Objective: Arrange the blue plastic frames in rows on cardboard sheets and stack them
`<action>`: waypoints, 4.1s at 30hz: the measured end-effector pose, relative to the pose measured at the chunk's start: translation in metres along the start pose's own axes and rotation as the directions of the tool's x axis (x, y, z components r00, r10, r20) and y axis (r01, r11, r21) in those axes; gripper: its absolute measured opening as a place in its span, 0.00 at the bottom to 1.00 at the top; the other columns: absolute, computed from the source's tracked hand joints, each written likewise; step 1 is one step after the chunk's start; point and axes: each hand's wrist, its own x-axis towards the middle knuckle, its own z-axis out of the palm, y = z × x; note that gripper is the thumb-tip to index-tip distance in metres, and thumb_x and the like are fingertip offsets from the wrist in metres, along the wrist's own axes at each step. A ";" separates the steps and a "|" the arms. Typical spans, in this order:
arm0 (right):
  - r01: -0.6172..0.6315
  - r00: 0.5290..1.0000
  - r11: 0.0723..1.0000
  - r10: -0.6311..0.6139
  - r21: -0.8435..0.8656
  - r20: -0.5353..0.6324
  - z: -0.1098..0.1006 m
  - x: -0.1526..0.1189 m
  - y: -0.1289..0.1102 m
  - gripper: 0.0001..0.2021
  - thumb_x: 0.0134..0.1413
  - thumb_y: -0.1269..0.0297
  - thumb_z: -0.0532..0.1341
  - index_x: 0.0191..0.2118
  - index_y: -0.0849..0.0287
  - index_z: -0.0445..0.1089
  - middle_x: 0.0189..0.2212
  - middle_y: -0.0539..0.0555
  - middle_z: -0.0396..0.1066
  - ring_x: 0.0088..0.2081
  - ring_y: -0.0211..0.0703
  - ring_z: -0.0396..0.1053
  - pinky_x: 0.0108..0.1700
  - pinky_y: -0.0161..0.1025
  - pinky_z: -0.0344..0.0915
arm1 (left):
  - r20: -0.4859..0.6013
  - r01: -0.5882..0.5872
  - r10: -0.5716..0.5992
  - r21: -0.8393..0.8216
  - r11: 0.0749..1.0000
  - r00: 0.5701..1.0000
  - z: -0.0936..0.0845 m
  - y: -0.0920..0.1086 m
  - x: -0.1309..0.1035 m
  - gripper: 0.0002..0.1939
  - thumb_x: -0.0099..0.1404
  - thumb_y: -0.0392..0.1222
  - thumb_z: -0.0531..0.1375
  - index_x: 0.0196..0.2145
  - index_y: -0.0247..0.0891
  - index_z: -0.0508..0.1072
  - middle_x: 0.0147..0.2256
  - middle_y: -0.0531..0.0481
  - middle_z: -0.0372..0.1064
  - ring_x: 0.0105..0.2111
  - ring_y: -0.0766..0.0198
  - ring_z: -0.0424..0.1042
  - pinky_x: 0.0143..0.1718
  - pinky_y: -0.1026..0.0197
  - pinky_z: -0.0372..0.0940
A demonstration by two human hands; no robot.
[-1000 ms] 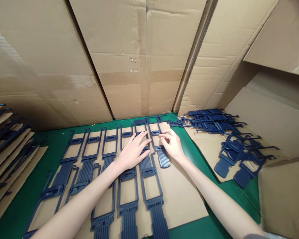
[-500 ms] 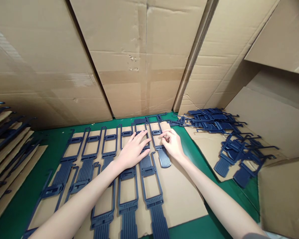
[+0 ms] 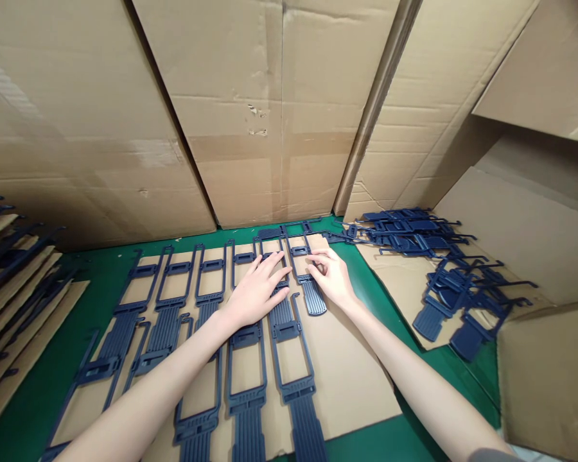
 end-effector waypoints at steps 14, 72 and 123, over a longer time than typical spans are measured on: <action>-0.040 0.994 0.858 -0.016 -0.512 -0.104 -0.066 0.042 0.062 0.11 0.52 0.69 0.56 0.40 0.61 0.72 0.41 0.61 0.70 0.45 0.55 0.64 0.48 0.51 0.60 | -0.026 -0.005 0.005 -0.014 1.000 1.000 0.003 -0.001 0.000 0.21 0.71 0.50 0.47 0.56 0.39 0.64 0.64 0.41 0.48 0.65 0.53 0.47 0.64 0.43 0.43; -0.562 0.827 0.590 0.415 0.580 0.380 -0.075 -0.037 -0.014 0.17 0.43 0.55 0.69 0.37 0.58 0.68 0.16 0.46 0.67 0.15 0.36 0.63 0.15 0.32 0.61 | 0.002 0.006 -0.006 -0.009 1.000 1.000 0.003 0.002 -0.001 0.22 0.71 0.50 0.48 0.57 0.38 0.63 0.64 0.39 0.48 0.65 0.52 0.46 0.64 0.43 0.42; 0.529 0.750 0.848 -0.464 -0.007 0.471 -0.067 -0.051 -0.031 0.11 0.53 0.72 0.59 0.43 0.57 0.70 0.37 0.55 0.72 0.39 0.46 0.67 0.44 0.49 0.59 | 0.013 -0.002 0.002 0.009 1.000 1.000 0.005 0.002 0.001 0.22 0.71 0.49 0.47 0.57 0.37 0.63 0.65 0.40 0.46 0.65 0.52 0.47 0.64 0.44 0.42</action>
